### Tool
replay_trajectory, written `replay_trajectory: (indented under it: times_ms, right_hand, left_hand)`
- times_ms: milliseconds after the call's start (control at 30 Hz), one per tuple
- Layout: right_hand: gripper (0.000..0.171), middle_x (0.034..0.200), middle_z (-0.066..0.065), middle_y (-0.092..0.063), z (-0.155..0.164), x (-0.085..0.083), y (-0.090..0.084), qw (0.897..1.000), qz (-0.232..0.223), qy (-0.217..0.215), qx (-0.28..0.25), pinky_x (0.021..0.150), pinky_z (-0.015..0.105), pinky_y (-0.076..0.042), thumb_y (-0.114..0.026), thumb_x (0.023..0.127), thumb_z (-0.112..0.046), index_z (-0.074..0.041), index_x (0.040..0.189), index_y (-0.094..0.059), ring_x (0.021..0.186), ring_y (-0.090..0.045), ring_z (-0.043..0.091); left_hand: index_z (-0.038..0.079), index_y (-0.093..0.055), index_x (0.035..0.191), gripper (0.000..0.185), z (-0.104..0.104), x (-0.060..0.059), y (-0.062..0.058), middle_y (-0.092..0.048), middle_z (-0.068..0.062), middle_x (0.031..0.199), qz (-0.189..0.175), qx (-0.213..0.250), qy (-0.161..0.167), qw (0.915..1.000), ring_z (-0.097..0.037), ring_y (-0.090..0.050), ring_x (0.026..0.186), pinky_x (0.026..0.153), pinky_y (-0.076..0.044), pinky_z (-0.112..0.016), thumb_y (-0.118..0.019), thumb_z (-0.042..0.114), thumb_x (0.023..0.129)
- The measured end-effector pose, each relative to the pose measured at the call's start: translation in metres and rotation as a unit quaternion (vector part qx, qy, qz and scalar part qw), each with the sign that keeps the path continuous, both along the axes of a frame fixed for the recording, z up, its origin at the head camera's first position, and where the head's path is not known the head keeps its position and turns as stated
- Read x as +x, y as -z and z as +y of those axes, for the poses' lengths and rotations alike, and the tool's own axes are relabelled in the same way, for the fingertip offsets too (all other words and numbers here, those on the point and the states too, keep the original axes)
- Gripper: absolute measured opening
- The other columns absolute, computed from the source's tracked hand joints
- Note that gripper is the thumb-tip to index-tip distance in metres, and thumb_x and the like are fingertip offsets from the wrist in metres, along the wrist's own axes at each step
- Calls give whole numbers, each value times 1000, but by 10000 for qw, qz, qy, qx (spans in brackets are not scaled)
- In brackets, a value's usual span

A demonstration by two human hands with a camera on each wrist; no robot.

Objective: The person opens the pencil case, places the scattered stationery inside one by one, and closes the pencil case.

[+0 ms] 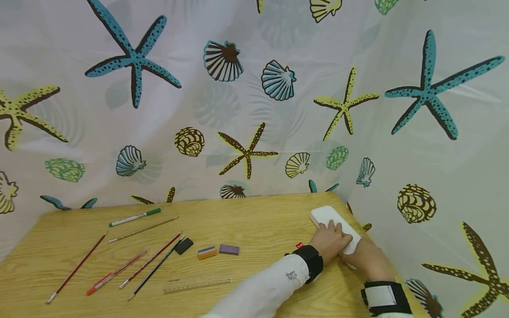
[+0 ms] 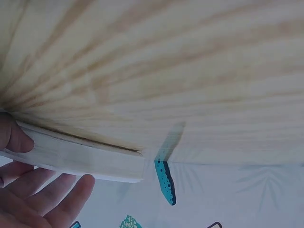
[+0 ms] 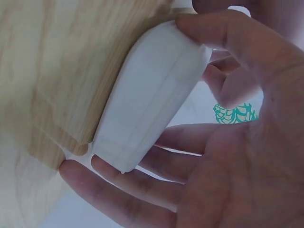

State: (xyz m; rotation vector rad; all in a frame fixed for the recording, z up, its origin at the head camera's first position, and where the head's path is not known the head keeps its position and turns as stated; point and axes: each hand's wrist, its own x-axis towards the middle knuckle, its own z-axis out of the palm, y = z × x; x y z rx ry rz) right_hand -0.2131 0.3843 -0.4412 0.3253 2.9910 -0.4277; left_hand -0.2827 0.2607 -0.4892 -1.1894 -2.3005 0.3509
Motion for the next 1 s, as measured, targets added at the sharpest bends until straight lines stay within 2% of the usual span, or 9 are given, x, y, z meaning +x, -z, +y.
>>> replay_trajectory:
  times_ms: [100,200,367,533,767,1000]
  right_hand:
    - [69,108,36,-64,1,1,0,9999,80,-20,-97,87,61,-51,-77,86,-36,22,117,-56,97,-65,48]
    - [64,100,31,-66,1,2,-2,9995,227,-141,-174,83,58,-52,-77,84,-32,21,113,-56,88,-65,39]
    - [56,97,27,-68,1,1,-3,9993,235,-202,-217,82,56,-51,-79,83,-27,18,111,-59,84,-63,34]
    - [59,102,28,-67,1,1,-2,9992,181,-84,-341,84,57,-51,-82,80,-23,18,115,-57,88,-64,37]
    - [69,104,32,-65,3,4,2,9987,393,-51,-305,87,60,-50,-87,75,-22,19,120,-54,93,-64,42]
    - [84,103,33,-52,3,8,7,9988,386,114,-274,84,61,-51,-88,76,-30,21,128,-48,94,-58,44]
  left_hand:
    - [27,-57,124,19,-1,3,-2,-63,1,114,175,-106,-35,9998,-17,-60,102,79,-57,-35,-55,34,106]
    - [24,-56,125,21,-1,5,-2,-65,-2,125,260,-178,-51,9995,-20,-62,111,80,-58,-35,-53,34,107]
    - [22,-54,125,24,1,6,-1,-63,-5,135,363,-318,-154,9987,-23,-62,119,81,-58,-34,-51,37,107]
    - [21,-54,125,25,1,6,-3,-65,-6,131,431,-344,-206,9983,-23,-62,119,79,-59,-33,-51,38,106]
    - [23,-56,121,26,2,5,-15,-70,-2,116,326,-230,-211,9990,-17,-64,106,75,-58,-31,-61,40,102]
    - [22,-58,126,28,-4,7,-13,-66,1,123,253,-116,-103,9996,-15,-59,113,80,-57,-29,-59,39,104]
